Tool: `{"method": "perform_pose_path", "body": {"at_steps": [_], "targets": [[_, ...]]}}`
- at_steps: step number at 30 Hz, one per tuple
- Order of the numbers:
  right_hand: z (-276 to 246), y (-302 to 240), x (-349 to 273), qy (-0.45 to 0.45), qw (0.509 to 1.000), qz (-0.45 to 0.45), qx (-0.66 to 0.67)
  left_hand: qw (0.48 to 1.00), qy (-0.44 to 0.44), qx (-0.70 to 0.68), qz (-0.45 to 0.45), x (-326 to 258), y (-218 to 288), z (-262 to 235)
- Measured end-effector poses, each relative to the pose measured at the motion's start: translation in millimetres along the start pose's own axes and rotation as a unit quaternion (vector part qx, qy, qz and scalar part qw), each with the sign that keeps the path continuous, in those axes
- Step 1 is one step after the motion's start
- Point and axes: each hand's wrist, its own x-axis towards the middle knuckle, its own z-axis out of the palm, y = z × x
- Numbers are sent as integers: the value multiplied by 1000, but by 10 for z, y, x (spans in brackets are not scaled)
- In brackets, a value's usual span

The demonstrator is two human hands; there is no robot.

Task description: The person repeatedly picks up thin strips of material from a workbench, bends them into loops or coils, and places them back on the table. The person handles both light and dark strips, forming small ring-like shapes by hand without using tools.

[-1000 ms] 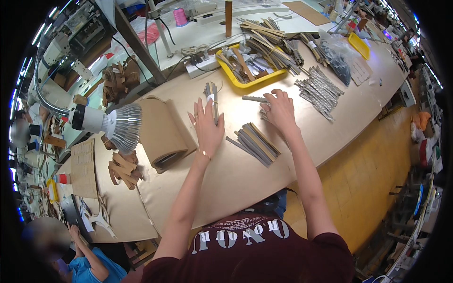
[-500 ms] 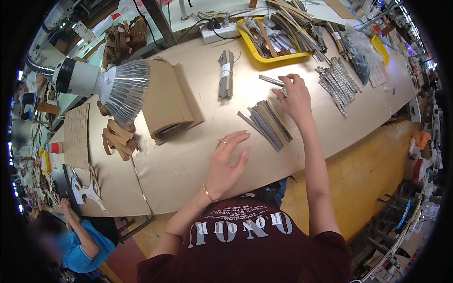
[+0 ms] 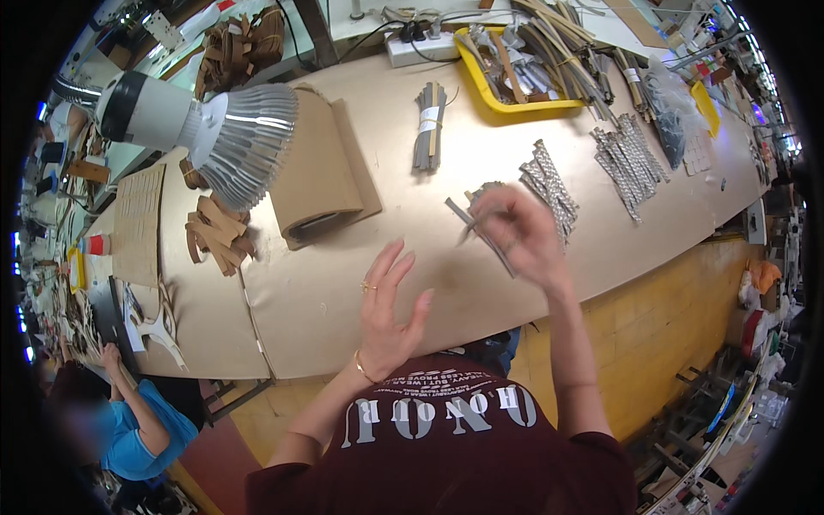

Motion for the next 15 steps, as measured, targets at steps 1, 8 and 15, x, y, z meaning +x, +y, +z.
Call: {"method": "perform_pose_path", "body": {"at_steps": [1,8,15], "targets": [[200,19,-113,-25,983,25,178,1000,-1,9,19,3,-16,3],[480,203,-634,-54,993,101,-27,942,-209,197,174,-53,-626,-76],[394,-15,-973,5,959,266,-100,931,-167,273,176,-545,-638,-137]]}}
